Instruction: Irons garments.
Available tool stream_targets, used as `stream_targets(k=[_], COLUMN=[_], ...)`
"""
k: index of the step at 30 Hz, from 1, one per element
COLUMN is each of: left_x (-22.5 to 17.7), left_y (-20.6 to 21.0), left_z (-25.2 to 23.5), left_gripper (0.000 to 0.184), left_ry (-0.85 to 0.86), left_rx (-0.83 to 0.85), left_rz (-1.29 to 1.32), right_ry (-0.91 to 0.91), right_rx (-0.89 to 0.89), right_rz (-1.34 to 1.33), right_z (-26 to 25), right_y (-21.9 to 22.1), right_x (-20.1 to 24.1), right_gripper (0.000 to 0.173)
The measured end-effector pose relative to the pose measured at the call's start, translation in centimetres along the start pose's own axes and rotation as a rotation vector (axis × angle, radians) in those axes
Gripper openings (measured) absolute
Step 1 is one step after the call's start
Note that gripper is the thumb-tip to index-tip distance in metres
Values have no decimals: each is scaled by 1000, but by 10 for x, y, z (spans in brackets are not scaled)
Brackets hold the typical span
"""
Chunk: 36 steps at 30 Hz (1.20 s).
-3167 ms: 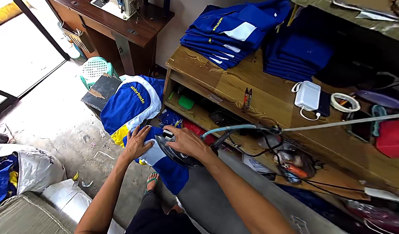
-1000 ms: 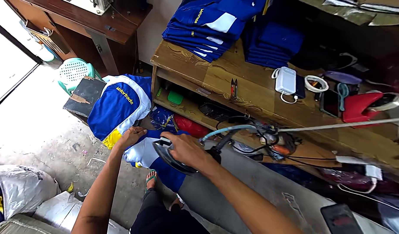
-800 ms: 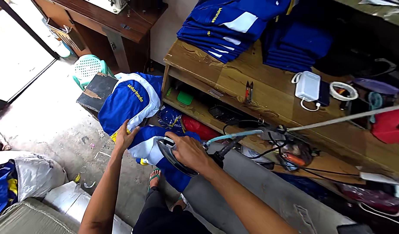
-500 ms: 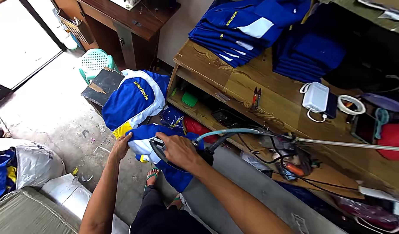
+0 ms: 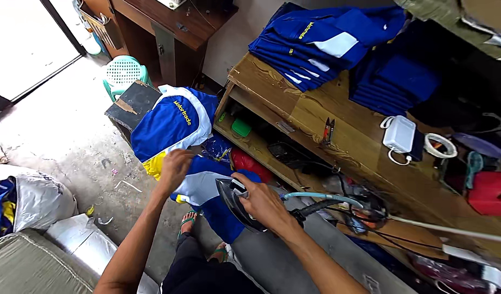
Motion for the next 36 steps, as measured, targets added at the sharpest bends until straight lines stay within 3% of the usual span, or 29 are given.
stream_targets(k=[3,7,16,20,29,36], left_x=[-18,6,22,17,13,22], left_y=[47,54,56,53,44,48], left_z=[-30,-40,-49,-53,-57,-55], left_gripper=[49,50,52,48,46,45], left_ry=[12,-85,-71,10,-158,-148], left_rx=[392,561,584,549,665,639], left_rz=[-127,-73,133,176,390,402], right_ry=[-23,-15,-1,-104,-205,-70], right_rx=[-3,34,65,90,202,21], right_rz=[27,18,40,70,168,40], right_z=[-6,-20,-64,-60,-63,-86], right_y=[-1,-8,-44,-47,-34,-60], right_x=[12,28,21,16,60,5], right_gripper=[56,57,51,53,57,48])
Point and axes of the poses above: each hand's wrist, its own z-axis away from the middle knuckle, its own y-axis out of the palm, x = y × z, the point moved 8 cm from there along -z, towards the middle knuckle, and after that the axes turned 14 degrees about x, right-handed, at the moved point
